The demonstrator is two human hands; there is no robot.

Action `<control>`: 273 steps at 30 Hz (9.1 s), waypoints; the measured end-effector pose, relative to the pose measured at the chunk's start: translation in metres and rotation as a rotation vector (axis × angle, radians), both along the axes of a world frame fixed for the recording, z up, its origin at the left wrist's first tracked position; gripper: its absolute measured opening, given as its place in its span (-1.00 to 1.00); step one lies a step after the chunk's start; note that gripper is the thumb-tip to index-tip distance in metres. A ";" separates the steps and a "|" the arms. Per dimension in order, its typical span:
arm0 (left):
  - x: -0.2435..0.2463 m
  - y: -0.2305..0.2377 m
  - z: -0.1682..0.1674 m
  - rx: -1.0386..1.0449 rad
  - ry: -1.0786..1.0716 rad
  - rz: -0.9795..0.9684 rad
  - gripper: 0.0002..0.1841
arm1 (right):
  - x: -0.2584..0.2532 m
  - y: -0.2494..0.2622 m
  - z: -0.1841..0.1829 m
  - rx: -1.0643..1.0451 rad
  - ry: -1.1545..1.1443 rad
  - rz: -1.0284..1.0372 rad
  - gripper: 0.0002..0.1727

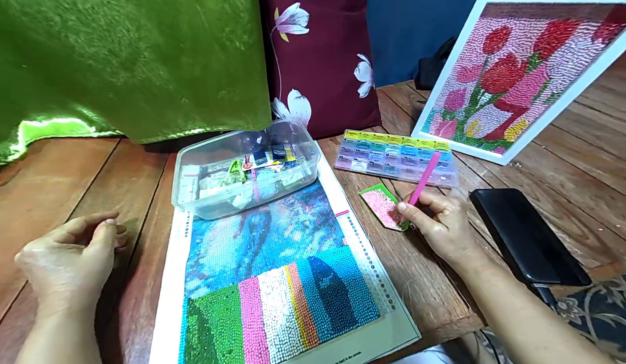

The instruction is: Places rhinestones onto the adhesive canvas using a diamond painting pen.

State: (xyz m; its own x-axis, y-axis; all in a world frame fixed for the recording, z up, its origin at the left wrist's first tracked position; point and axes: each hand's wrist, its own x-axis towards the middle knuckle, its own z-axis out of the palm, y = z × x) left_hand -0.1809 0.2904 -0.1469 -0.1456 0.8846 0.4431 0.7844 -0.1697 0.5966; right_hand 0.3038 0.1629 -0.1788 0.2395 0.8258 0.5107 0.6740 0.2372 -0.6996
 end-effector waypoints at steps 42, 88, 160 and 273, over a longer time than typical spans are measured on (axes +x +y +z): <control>0.017 -0.005 0.013 0.015 0.031 0.040 -0.71 | 0.001 0.000 0.001 0.011 -0.108 0.001 -0.67; 0.008 -0.004 0.006 -0.020 -0.007 0.013 -0.66 | -0.001 -0.003 0.011 -0.011 0.386 0.041 -0.81; 0.013 -0.002 0.011 -0.024 0.030 0.020 -0.68 | -0.059 0.018 0.000 0.017 0.124 0.343 -0.84; 0.026 -0.010 0.016 -0.150 -0.082 0.059 -0.66 | 0.006 -0.006 -0.001 0.003 -0.082 -0.068 -0.76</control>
